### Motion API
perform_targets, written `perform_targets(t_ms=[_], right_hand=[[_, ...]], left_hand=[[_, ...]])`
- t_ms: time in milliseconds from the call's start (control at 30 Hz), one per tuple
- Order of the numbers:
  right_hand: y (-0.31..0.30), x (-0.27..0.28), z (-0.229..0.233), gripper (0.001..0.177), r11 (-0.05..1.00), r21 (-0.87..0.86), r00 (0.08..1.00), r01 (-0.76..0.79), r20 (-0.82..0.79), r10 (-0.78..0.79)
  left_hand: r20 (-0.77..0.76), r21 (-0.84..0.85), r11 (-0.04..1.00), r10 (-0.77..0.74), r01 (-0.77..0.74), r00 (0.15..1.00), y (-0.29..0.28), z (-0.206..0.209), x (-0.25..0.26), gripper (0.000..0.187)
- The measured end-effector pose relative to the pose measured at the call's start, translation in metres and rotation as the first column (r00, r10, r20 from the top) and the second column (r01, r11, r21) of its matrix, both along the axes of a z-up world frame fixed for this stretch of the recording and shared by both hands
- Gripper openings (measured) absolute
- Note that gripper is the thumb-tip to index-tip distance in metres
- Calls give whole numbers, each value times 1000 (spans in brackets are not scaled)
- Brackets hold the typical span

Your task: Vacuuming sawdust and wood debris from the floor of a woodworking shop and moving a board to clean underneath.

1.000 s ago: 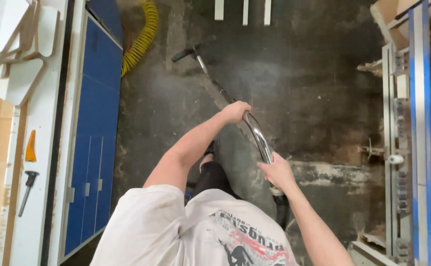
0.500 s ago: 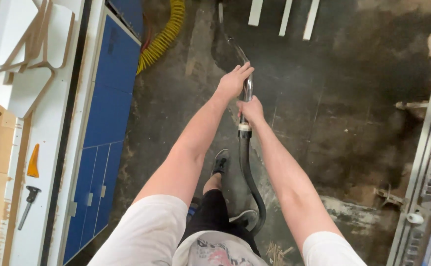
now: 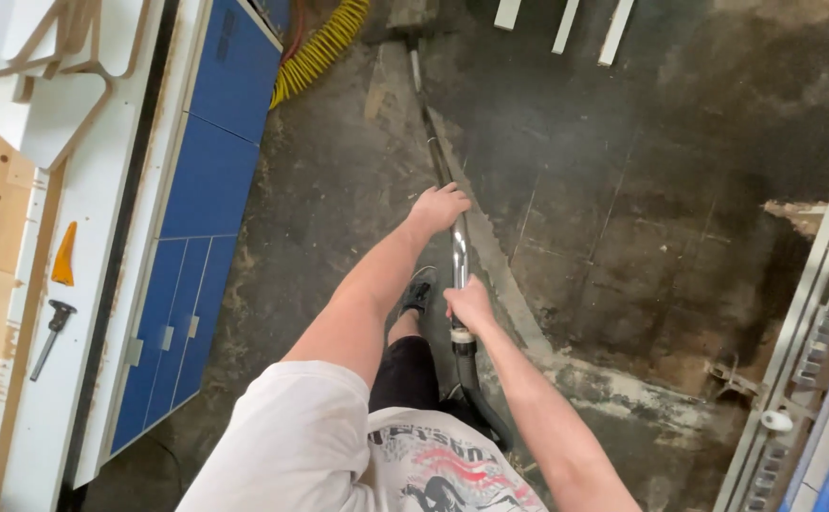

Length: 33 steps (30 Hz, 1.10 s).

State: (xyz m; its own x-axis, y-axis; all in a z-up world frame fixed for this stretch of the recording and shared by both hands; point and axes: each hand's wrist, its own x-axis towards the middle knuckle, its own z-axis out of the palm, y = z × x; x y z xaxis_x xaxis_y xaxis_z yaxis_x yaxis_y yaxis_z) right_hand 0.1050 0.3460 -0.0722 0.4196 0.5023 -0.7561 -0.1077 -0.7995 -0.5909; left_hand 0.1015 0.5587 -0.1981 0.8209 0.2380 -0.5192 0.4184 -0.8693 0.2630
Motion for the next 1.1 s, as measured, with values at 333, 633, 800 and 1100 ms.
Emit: perform_targets(t_ms=[333, 633, 800, 1100], right_hand=[[-118, -80, 4, 28, 937, 5, 931, -349, -116, 347], [-172, -114, -2, 37, 778, -52, 780, -626, -67, 622], [-223, -93, -3, 42, 720, -180, 738, -670, -60, 672], [-371, -21, 106, 52, 623, -372, 690, -688, -69, 720]], left_hand=[[-31, 3, 945, 327, -327, 945, -131, 21, -171, 29], [-34, -59, 809, 585, -585, 811, -213, 22, -266, 20], [-32, -97, 868, 486, -487, 873, -244, -41, -246, 14], [77, -229, 967, 130, -109, 989, -394, -80, -163, 16]])
